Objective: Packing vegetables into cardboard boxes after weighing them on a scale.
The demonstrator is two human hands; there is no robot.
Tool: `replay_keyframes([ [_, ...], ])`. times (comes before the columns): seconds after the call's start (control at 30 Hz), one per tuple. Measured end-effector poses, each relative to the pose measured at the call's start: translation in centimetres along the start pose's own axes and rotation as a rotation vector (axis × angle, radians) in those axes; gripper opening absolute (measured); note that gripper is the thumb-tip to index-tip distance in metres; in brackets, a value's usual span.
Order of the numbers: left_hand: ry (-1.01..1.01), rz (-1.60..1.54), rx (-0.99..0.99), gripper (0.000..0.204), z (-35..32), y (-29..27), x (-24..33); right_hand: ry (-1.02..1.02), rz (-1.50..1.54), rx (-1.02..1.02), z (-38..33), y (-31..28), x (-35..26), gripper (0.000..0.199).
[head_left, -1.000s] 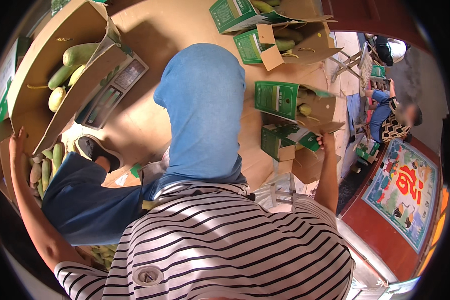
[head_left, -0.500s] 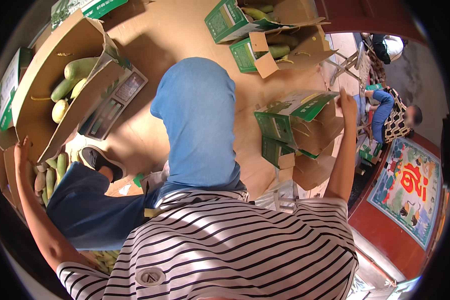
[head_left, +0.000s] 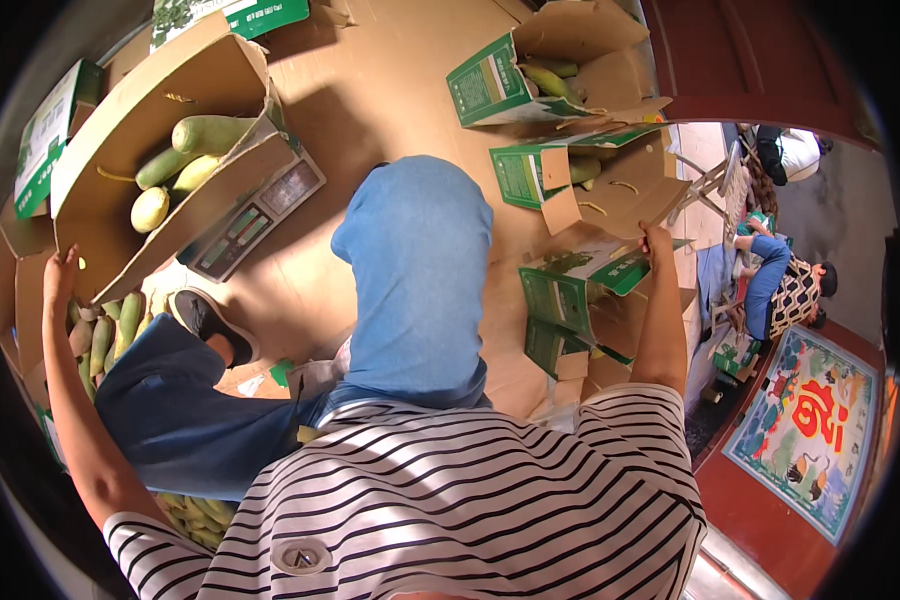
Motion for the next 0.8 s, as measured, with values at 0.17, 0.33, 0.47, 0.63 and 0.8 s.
replay_keyframes([
  [0.17, -0.048, 0.024, -0.043, 0.041, 0.8, 0.7, 0.0, -0.033, -0.386, 0.118, -0.5, -5.2, 3.6, 0.030],
  [0.33, -0.024, -0.040, -0.007, 0.040, 0.1, 0.1, 0.6, 0.090, -0.417, 0.007, -2.8, -5.1, 6.6, 0.034],
  [0.47, 0.015, -0.071, 0.003, 0.038, 0.4, 0.9, 1.0, -0.008, -0.739, 0.115, -2.2, -7.7, 3.4, 0.048],
  [0.63, -0.009, -0.106, 0.023, 0.035, -0.5, 0.0, 0.7, -0.414, -0.157, -0.024, -4.3, -1.7, -13.2, 0.052],
  [0.8, -0.091, -0.077, -0.025, 0.035, -0.6, -0.1, 0.4, -0.113, 0.043, -0.191, -2.0, 7.0, -19.5, 0.053],
])
Point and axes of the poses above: each hand's wrist, its own z-axis towards the middle knuckle, its own y-axis out of the palm, x = y × z, the point moved 3 cm from there along z, towards the middle knuckle, and after that the axes turned 12 degrees about y, right-handed, at the moved point
